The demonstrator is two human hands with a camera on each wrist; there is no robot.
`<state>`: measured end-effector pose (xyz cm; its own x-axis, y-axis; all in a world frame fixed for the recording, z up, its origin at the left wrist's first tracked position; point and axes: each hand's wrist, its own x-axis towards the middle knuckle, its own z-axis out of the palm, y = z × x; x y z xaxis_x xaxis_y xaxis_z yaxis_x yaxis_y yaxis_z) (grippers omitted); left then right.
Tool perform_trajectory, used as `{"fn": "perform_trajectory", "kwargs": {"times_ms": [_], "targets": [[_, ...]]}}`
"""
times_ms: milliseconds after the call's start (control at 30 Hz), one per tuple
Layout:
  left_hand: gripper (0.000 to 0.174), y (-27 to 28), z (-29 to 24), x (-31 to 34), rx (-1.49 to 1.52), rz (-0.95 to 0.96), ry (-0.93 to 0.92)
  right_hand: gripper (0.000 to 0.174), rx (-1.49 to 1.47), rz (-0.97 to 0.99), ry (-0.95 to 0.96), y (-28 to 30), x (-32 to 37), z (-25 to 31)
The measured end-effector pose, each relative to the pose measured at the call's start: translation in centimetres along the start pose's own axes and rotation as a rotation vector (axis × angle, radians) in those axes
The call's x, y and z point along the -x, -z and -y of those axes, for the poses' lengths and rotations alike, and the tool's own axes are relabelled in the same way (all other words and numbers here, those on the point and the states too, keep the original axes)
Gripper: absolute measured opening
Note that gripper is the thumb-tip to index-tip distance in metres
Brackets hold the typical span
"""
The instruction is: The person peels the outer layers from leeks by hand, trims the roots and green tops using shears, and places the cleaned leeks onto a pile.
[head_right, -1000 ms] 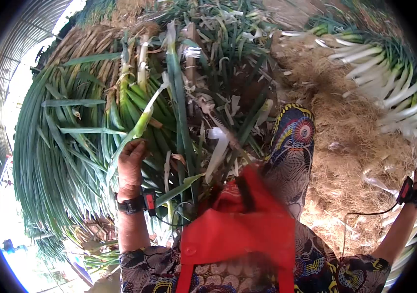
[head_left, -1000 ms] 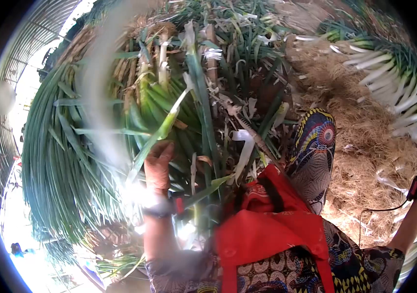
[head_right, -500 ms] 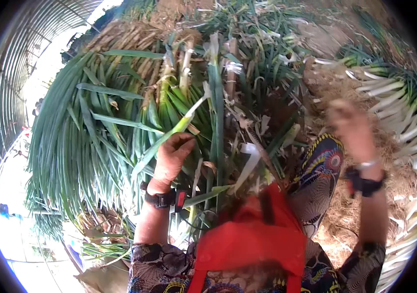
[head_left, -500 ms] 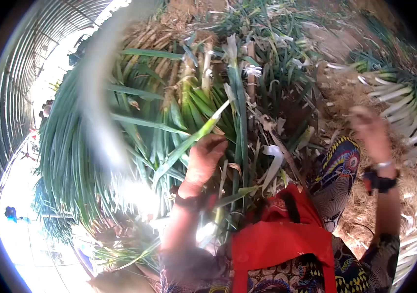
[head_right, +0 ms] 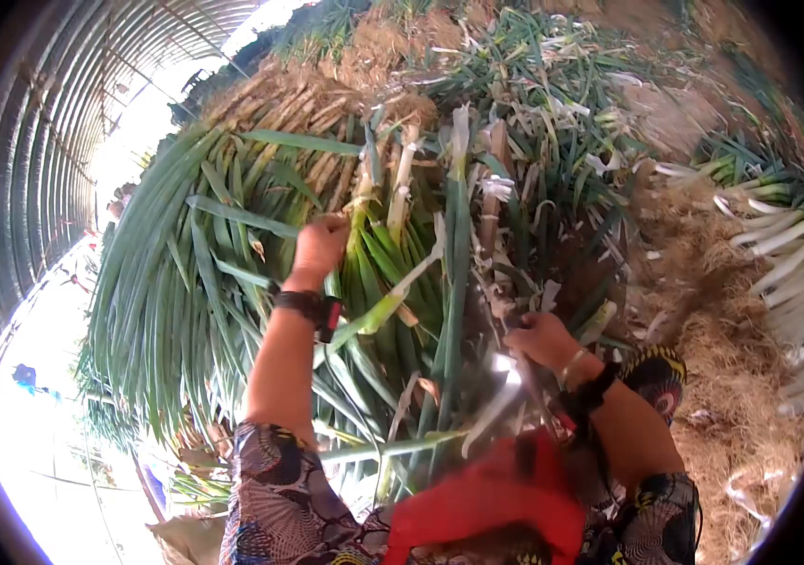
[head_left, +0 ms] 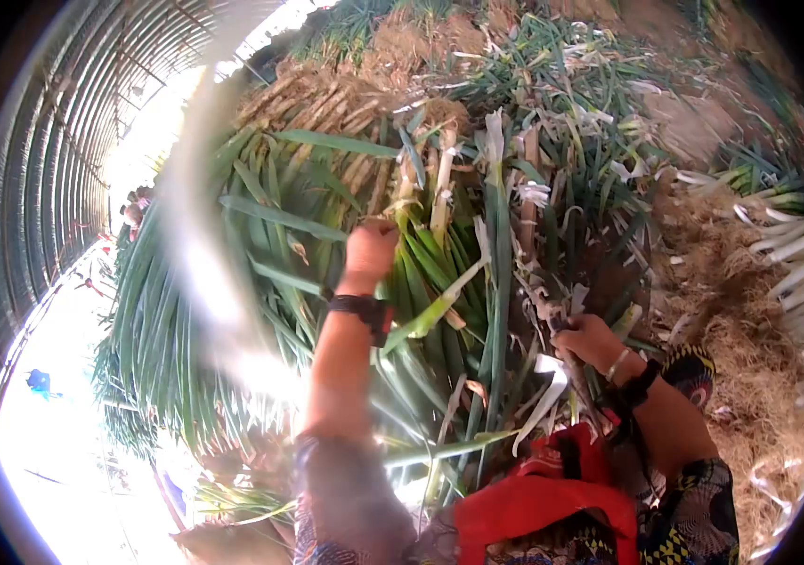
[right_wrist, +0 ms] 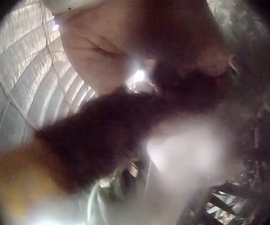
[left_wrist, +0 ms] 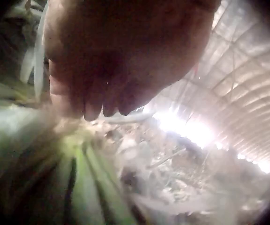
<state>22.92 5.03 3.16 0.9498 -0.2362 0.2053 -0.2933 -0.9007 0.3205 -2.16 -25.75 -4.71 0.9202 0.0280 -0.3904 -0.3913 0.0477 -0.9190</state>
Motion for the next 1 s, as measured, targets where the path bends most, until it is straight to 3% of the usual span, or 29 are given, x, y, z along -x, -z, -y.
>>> {"fn": "perform_trajectory", "kwargs": {"times_ms": [67, 167, 233, 333, 433, 500, 533, 600, 667, 700, 833, 933, 1000], "targets": [[0.033, -2.9, 0.2, -0.4, -0.245, 0.020, 0.120, 0.022, -0.261, -0.010, 0.035, 1.0, -0.7, 0.6], [0.037, -3.5, -1.2, -1.4, -0.308, 0.144, 0.304, 0.032, -0.636, 0.015, 0.140, 2.3, -0.4, 2.7], [0.041, -3.0, -1.5, -1.4, -0.253, 0.152, 0.313, 0.041, -0.786, 0.099, 0.187, 2.2, 1.4, 5.8], [0.053, -2.4, -0.8, -1.0, -0.217, 0.198, 0.267, 0.036, -0.887, 0.082, 0.260, 2.5, 2.0, 6.6], [0.064, -1.2, -2.1, 0.5, -0.095, 0.420, 0.248, 0.032, -1.006, 0.131, 0.269, 4.5, -3.5, -0.5], [0.065, -1.8, -2.9, 2.1, -0.111, 0.375, 0.221, 0.036, -1.099, 0.089, 0.209, 2.9, -2.8, 0.7], [0.066, -2.1, -3.1, 3.0, -0.118, 0.352, 0.209, 0.037, -1.066, 0.191, 0.164, 1.4, 0.1, 4.0], [0.067, -2.0, -3.0, 4.7, 0.021, 0.375, 0.200, 0.042, -0.988, 0.228, 0.098, 0.4, 0.6, 4.4], [0.069, -1.2, -3.7, 6.8, 0.190, 0.367, 0.219, 0.041, -0.934, 0.329, 0.152, 0.2, -0.6, 2.8], [0.069, -0.5, -4.0, 7.9, 0.297, 0.364, 0.224, 0.038, -0.867, 0.296, 0.184, 0.4, -0.9, 2.2], [0.067, 5.5, -6.5, 12.3, 0.269, 0.394, 0.163, 0.029, -0.536, 0.041, 0.225, 2.0, -5.2, -4.0], [0.056, 8.2, -6.4, 16.2, 0.318, 0.402, 0.086, 0.025, -0.281, -0.009, 0.438, 1.2, -2.7, -2.5], [0.057, 8.4, -7.0, 18.5, 0.395, 0.410, 0.134, 0.025, -0.184, 0.002, 0.288, 0.3, -0.9, -1.0]]}}
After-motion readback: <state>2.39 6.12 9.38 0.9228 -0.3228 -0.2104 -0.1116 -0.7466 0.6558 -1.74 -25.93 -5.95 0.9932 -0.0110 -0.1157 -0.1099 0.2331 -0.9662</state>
